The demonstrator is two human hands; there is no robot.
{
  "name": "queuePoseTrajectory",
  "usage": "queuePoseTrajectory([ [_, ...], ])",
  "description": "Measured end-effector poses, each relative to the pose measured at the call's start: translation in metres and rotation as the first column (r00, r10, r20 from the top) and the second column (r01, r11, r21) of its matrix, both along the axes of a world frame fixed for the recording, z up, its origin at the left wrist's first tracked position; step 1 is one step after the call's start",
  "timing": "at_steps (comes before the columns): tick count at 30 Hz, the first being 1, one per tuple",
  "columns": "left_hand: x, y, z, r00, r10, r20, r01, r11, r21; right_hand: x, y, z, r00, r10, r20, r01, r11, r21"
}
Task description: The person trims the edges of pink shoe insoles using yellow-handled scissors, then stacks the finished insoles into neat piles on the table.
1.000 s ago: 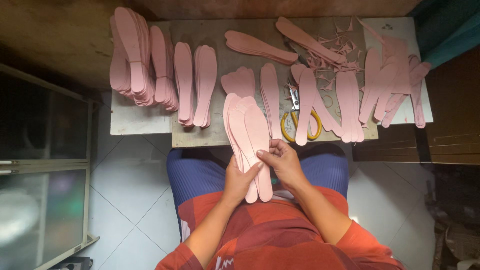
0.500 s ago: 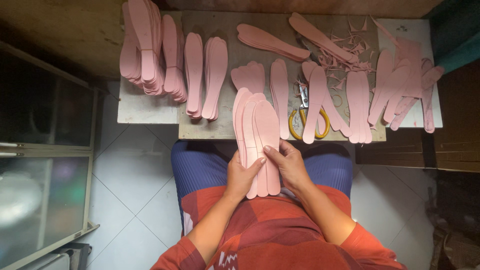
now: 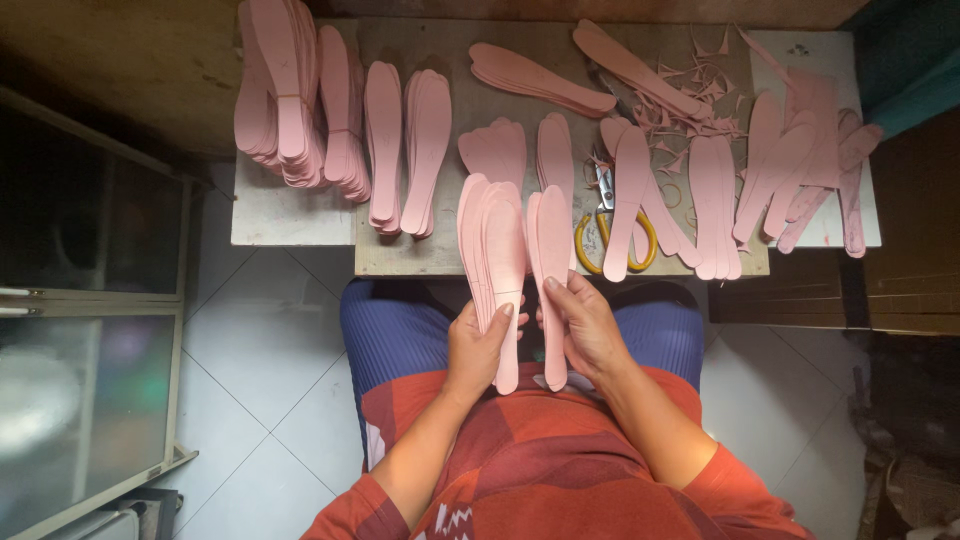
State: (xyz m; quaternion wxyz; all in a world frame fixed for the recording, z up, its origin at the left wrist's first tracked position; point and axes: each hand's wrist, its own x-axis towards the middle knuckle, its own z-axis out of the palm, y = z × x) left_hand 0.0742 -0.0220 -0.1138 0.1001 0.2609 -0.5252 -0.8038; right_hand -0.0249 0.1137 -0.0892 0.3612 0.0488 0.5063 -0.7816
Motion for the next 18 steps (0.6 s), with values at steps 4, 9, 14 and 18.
queuePoseTrajectory([
  [4,0.003,0.001,0.002,0.999,0.036,-0.04,-0.044,0.978,-0.202,0.011,-0.01,0.001,0.998,-0.01,0.055,0.009,1.0,0.018],
  [9,0.005,0.001,0.004,0.999,0.041,-0.015,-0.043,0.97,-0.238,0.013,-0.013,0.005,0.998,-0.015,0.063,0.014,1.0,0.022],
  [14,0.002,0.0,-0.002,0.999,-0.014,0.038,0.013,1.0,0.025,0.002,-0.004,0.001,0.997,-0.055,0.051,0.059,0.995,-0.083],
  [18,0.002,0.002,-0.003,1.0,-0.003,0.029,0.004,0.999,-0.047,0.004,-0.001,-0.008,0.998,-0.059,0.012,0.06,0.995,-0.076],
])
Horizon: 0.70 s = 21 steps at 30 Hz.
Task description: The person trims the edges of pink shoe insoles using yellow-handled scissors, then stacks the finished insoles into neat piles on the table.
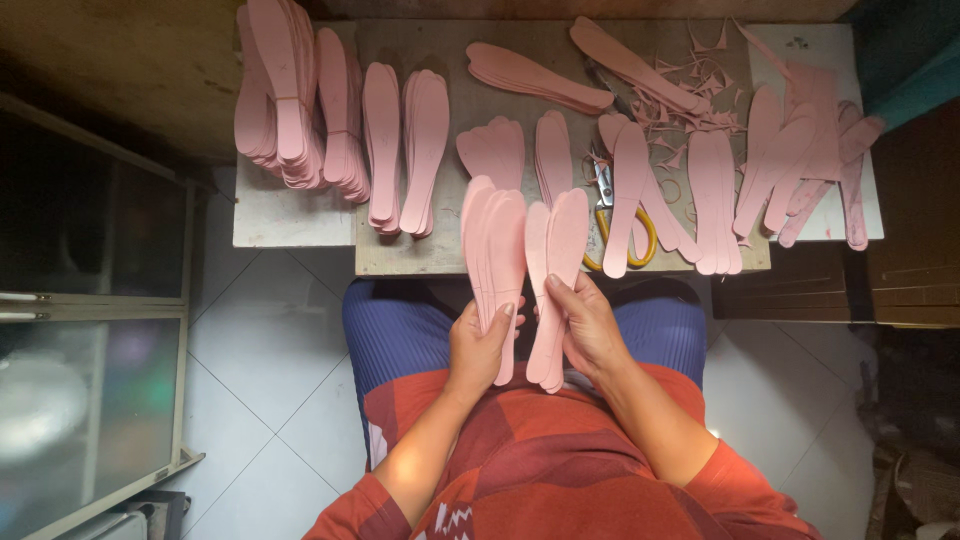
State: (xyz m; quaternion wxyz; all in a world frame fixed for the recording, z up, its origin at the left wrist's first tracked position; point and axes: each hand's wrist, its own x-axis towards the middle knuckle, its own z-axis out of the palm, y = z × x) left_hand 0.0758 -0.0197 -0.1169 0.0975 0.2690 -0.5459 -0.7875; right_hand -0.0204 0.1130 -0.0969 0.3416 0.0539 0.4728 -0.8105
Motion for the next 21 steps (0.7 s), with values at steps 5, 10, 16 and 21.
queuePoseTrajectory([
  [5,0.003,0.0,0.01,0.999,-0.021,0.032,0.028,0.961,-0.276,0.007,-0.006,-0.006,0.999,0.01,-0.036,-0.01,1.0,0.002],
  [10,0.004,0.002,0.024,0.998,-0.026,0.059,0.044,0.94,-0.339,0.001,-0.008,-0.003,0.999,-0.023,0.034,0.023,1.0,0.017],
  [16,0.004,0.0,0.026,0.996,-0.065,0.065,0.086,0.909,-0.407,-0.007,-0.001,-0.006,0.996,-0.047,0.08,0.051,0.997,-0.058],
  [21,0.003,0.002,0.013,0.991,-0.123,0.059,0.132,0.971,-0.201,-0.001,-0.002,0.002,1.0,-0.016,0.027,0.02,0.989,-0.147],
])
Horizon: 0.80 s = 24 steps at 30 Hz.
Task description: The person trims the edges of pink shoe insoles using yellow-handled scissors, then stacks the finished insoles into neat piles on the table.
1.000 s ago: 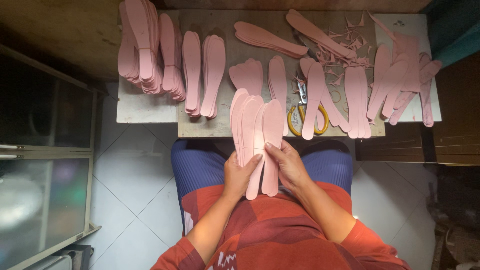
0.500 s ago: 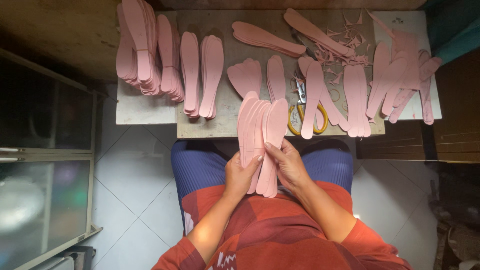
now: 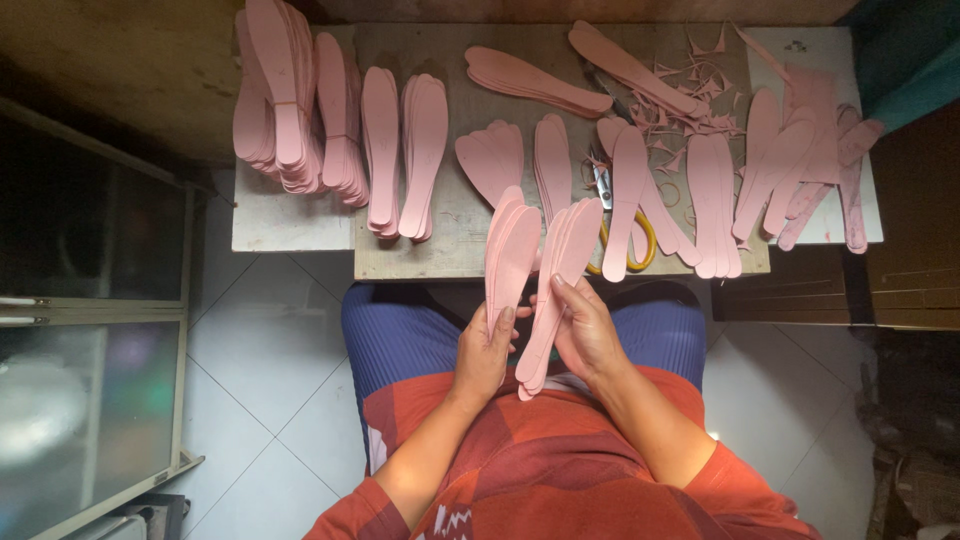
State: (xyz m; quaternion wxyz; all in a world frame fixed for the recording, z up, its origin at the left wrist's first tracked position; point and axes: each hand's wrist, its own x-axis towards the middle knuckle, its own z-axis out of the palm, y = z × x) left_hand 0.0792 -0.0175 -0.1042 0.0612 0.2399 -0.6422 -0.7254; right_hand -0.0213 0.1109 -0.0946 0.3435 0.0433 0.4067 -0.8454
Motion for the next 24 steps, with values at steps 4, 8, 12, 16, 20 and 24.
queuePoseTrajectory([
  [4,0.005,-0.001,-0.009,0.984,-0.107,-0.145,0.094,0.991,-0.093,0.015,-0.01,0.012,0.998,-0.059,0.017,0.06,0.998,-0.01],
  [8,0.007,-0.002,-0.007,0.889,-0.322,-0.326,0.223,0.925,-0.307,0.025,-0.011,0.013,0.996,-0.091,-0.021,0.093,0.991,0.101],
  [12,0.007,0.003,0.005,0.904,-0.423,-0.071,0.427,0.903,0.057,0.015,0.006,0.012,0.99,-0.068,-0.122,0.085,0.987,0.139],
  [16,0.008,0.011,0.018,0.822,-0.569,0.02,0.563,0.818,0.116,-0.02,0.037,0.029,0.866,-0.275,-0.418,0.38,0.904,0.194],
  [20,0.006,0.01,0.028,0.762,-0.63,-0.149,0.626,0.776,-0.077,-0.04,0.058,0.052,0.787,0.025,-0.616,0.338,0.818,0.465],
  [24,0.003,0.006,0.034,0.801,-0.598,0.044,0.599,0.801,-0.014,-0.021,0.039,0.065,0.715,0.433,-0.55,0.108,0.708,0.697],
])
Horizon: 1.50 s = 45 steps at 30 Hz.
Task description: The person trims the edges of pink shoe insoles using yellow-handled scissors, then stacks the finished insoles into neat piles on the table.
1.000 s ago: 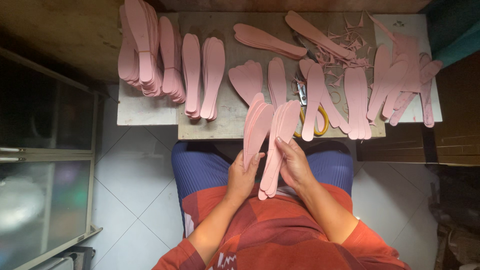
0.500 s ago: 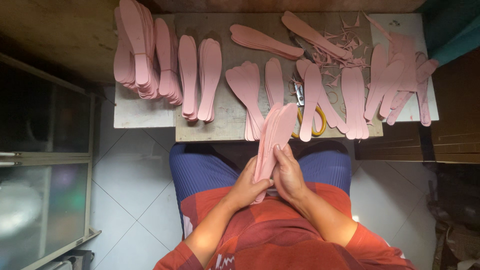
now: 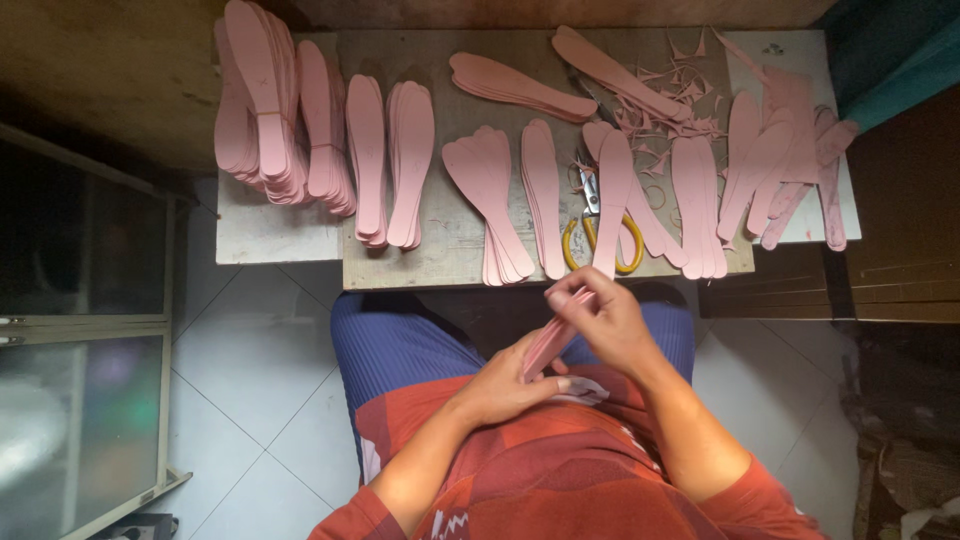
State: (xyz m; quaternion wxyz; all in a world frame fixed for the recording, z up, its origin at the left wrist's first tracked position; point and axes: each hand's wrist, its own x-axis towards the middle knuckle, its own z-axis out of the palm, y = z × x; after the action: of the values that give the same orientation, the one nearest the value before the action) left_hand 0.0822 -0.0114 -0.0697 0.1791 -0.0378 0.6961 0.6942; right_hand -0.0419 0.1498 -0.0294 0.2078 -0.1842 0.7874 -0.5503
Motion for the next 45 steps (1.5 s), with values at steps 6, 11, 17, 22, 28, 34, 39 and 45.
queuePoseTrajectory([
  [6,-0.001,0.005,0.001,0.941,0.334,-0.058,-0.339,0.936,-0.1,0.017,-0.045,0.011,0.976,-0.019,-0.219,0.004,0.998,-0.066],
  [11,0.004,-0.002,0.0,0.931,0.36,-0.068,-0.366,0.915,-0.171,0.017,-0.045,-0.009,0.898,-0.023,-0.439,-0.035,0.992,-0.124],
  [17,0.015,-0.009,-0.016,0.974,0.183,-0.135,-0.219,0.915,-0.338,0.003,-0.032,-0.049,0.965,-0.26,-0.037,0.255,0.961,-0.11],
  [22,0.023,-0.009,-0.036,0.876,0.446,-0.181,-0.479,0.847,-0.23,-0.025,-0.037,-0.057,0.957,-0.194,0.216,0.268,0.876,-0.401],
  [28,0.023,-0.033,-0.051,0.62,0.785,0.004,-0.779,0.616,-0.12,-0.036,-0.095,-0.035,0.886,0.155,-0.436,0.073,0.883,0.464],
  [34,0.027,-0.04,-0.058,0.615,0.788,-0.002,-0.784,0.612,-0.104,-0.006,-0.133,-0.033,0.709,0.473,-0.524,0.147,0.627,0.765],
  [39,0.025,-0.048,-0.066,0.595,0.804,0.023,-0.786,0.587,-0.195,0.004,-0.12,-0.067,0.453,0.546,-0.705,0.308,0.646,0.698],
  [45,0.021,-0.047,-0.075,0.551,0.828,-0.098,-0.828,0.528,-0.19,0.006,-0.114,-0.086,0.322,0.601,-0.732,0.078,0.753,0.653],
])
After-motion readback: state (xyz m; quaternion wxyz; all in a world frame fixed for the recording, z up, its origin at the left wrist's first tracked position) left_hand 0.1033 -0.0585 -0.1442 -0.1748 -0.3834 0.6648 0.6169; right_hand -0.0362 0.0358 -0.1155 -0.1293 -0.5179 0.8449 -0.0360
